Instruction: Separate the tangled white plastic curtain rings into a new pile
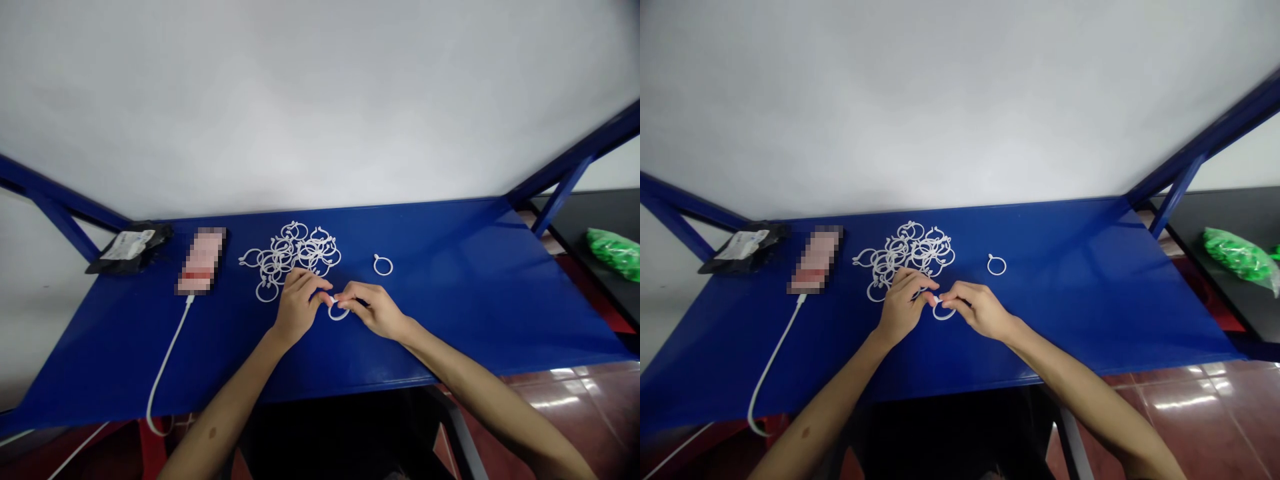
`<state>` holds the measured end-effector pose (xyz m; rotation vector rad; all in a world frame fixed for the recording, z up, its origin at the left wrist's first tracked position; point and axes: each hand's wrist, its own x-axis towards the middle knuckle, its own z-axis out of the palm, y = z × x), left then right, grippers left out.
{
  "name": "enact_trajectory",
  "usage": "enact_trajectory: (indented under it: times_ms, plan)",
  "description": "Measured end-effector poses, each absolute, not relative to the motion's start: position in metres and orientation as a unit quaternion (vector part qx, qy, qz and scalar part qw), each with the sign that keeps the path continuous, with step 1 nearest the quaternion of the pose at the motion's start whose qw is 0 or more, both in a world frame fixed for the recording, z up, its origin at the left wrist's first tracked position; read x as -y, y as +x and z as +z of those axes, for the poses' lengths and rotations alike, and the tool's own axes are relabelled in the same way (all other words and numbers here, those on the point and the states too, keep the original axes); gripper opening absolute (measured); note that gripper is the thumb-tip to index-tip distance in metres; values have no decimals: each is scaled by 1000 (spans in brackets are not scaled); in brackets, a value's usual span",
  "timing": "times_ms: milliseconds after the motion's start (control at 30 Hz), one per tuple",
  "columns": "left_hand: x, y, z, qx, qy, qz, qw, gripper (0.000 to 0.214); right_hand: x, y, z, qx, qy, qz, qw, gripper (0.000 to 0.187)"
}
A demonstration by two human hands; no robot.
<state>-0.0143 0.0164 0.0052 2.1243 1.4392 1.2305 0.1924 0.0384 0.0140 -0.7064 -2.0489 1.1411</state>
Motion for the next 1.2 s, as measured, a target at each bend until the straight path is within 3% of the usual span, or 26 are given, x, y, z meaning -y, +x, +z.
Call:
enact_trajectory:
  times_ms: [133,300,500,600,933,1067,1200]
  plan:
    - [-22,-16,0,-517,752,398,98,8,-44,192,14,805,-308,362,355,16]
    - [-28,-18,-5,-573,740,352,-14,27,-66,209,14,785,-448,188,385,17]
    - [-29,-21,-6,-648,714,253,-80,23,-85,240,5,763,-575,41,291,24]
    - [-30,-23,-7,-650,715,242,-89,25,-86,242,3,764,-584,7,273,28]
    - [-31,-26,-4,-632,711,290,-104,8,-79,227,7,772,-528,-2,354,22]
    - [-24,-20,9,-587,708,394,7,9,-70,218,12,793,-464,63,390,20]
    - [-17,-13,14,-508,666,451,309,8,-57,208,17,800,-386,228,400,31]
